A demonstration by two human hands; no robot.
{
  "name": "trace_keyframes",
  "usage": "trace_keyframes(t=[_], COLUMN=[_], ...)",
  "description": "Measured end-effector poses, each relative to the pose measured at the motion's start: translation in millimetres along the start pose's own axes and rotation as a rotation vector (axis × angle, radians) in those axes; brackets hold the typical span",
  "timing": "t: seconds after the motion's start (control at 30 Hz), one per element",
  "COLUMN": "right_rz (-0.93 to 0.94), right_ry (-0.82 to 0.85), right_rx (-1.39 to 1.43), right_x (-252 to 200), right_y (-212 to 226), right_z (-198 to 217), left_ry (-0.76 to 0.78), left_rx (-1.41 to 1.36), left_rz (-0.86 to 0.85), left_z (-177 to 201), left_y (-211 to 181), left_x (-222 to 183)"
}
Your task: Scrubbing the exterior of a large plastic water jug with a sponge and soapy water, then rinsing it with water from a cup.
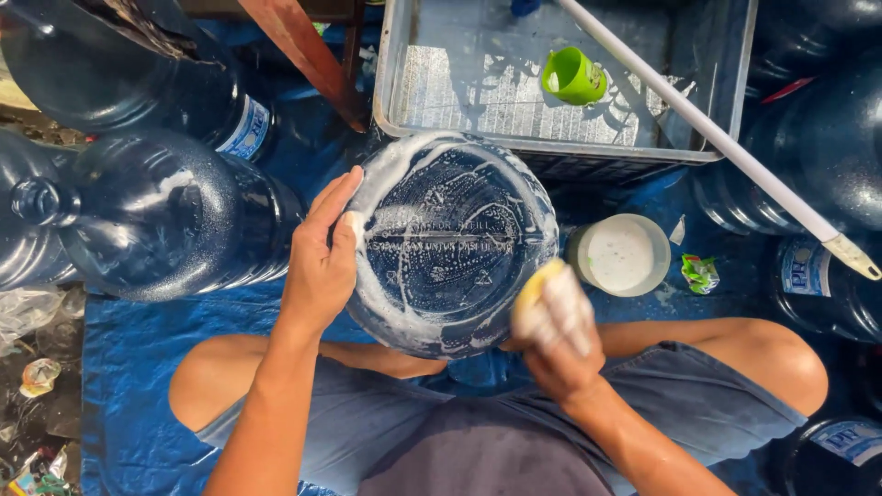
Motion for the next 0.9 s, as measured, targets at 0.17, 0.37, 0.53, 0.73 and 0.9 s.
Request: trace_keyframes(t=[0.17,0.37,0.53,0.73,0.9], right_rz=[-0.085,-0.012,0.039,-0.197,0.156], right_ry=[-0.138,-0.137,-0.139,0.016,0.402], right_rx=[-0.005,0.08,0.113,0.179,0.165], right_x=[37,17,29,48,41], right_y=[24,-6,14,22,36], right_z=[-9,-12,0,5,14], left_ry=[0.015,0.075,0.087,-0.045,0.005], left_rx=[0.017,0.035,0.095,0.457,0.635], left_rz=[-0.022,0.009,0.031,0.001,0.043], left_z=[4,12,10,-3,-12], left_y=[8,-2,-3,-10,-14], left_x=[4,4,6,7,18])
Point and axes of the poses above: each hand's wrist, its own x-axis towards the middle knuckle, its own z-axis out of the back of the hand, y = z × x, the point moved 2 cm from there along x, towards the middle knuckle, and after that the axes turned 1 degree about -x, right-handed, at the moved point
